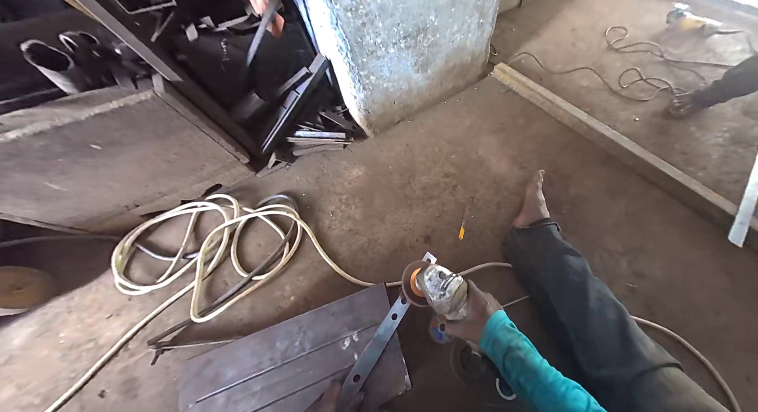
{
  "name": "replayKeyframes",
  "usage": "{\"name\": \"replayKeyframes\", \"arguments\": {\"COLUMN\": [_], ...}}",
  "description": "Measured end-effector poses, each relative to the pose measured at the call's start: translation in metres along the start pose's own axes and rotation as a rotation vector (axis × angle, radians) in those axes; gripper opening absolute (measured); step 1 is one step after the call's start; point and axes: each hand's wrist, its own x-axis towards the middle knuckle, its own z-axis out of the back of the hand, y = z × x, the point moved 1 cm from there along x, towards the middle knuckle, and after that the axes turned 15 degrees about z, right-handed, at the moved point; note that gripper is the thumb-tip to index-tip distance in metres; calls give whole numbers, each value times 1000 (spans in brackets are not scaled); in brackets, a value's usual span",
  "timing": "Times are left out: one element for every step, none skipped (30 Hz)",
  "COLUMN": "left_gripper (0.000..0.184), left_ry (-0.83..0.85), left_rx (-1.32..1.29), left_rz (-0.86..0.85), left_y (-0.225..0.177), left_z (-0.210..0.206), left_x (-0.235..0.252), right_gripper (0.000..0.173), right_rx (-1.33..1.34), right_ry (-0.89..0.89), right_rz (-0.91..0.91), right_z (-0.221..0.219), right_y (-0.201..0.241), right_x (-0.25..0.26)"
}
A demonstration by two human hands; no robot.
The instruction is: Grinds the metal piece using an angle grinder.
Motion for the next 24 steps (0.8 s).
{"name": "replayKeyframes", "arguments": {"left_gripper": [65, 65, 65, 65, 65, 66, 68, 69, 69, 68, 67, 65, 64, 64, 65, 67, 68, 67, 66, 65, 63, 63, 62, 62], "left_ry": [24, 22, 10, 13, 48, 84, 82, 106, 114, 104, 98, 100, 106, 101, 84, 49, 29, 40, 69, 83, 98, 124, 136, 144], "left_rx": [1, 2, 5, 8, 14, 20, 18, 20, 23, 24, 25, 19, 9, -8, -20, -19, -17, -8, -13, -37, -47, -43, -39, -30], "left_rz": [13, 14, 10, 13, 30, 40, 27, 36, 40, 36, 32, 29, 26, 9, 3, 5, 4, 6, 3, -14, -17, -9, -5, 2], "left_y": [-2, -2, -1, -2, -5, -7, -6, -6, -6, -5, -4, -4, -4, -1, 1, 4, 6, 6, 4, 3, 2, 1, 1, 1], "left_z": [2, 2, 1, 2, 7, 10, 9, 9, 9, 7, 6, 8, 9, 8, 5, -1, -6, -7, -2, 3, 7, 10, 12, 14], "left_x": [-2, -3, -3, -3, -3, -3, -2, -1, 0, 1, 0, -1, -2, -2, 1, 4, 6, 6, 4, 1, -2, -5, -6, -6], "right_gripper": [100, 99, 98, 101, 105, 108, 110, 110, 109, 108, 105, 102, 101, 102, 104, 107, 108, 109, 109, 109, 109, 109, 108, 106], "right_rx": [-3, -11, -20, -22, -21, -21, -33, -40, -41, -35, -25, -15, -13, -19, -29, -37, -47, -62, -73, -80, -79, -70, -63, -54], "right_ry": [-25, -49, -61, -53, -30, 0, 30, 46, 40, 11, -34, -73, -103, -115, -107, -77, -43, -10, -3, -20, -55, -82, -106, -114], "right_rz": [-20, -42, -54, -52, -31, 2, 30, 49, 55, 43, 14, -17, -38, -42, -29, -6, 23, 42, 58, 66, 62, 42, 17, -2], "right_z": [0, 0, 0, 0, 0, -3, -7, -10, -11, -10, -9, -6, -4, -3, -4, -7, -11, -15, -18, -20, -19, -17, -13, -10], "right_y": [2, 2, 0, -1, -1, 0, 2, 5, 9, 12, 12, 10, 6, 0, -5, -7, -7, -4, 0, 4, 7, 9, 8, 6], "right_x": [3, 6, 7, 6, 2, -2, -5, -6, -5, -1, 3, 7, 10, 11, 9, 5, -1, -5, -6, -4, -1, 3, 8, 10]}}
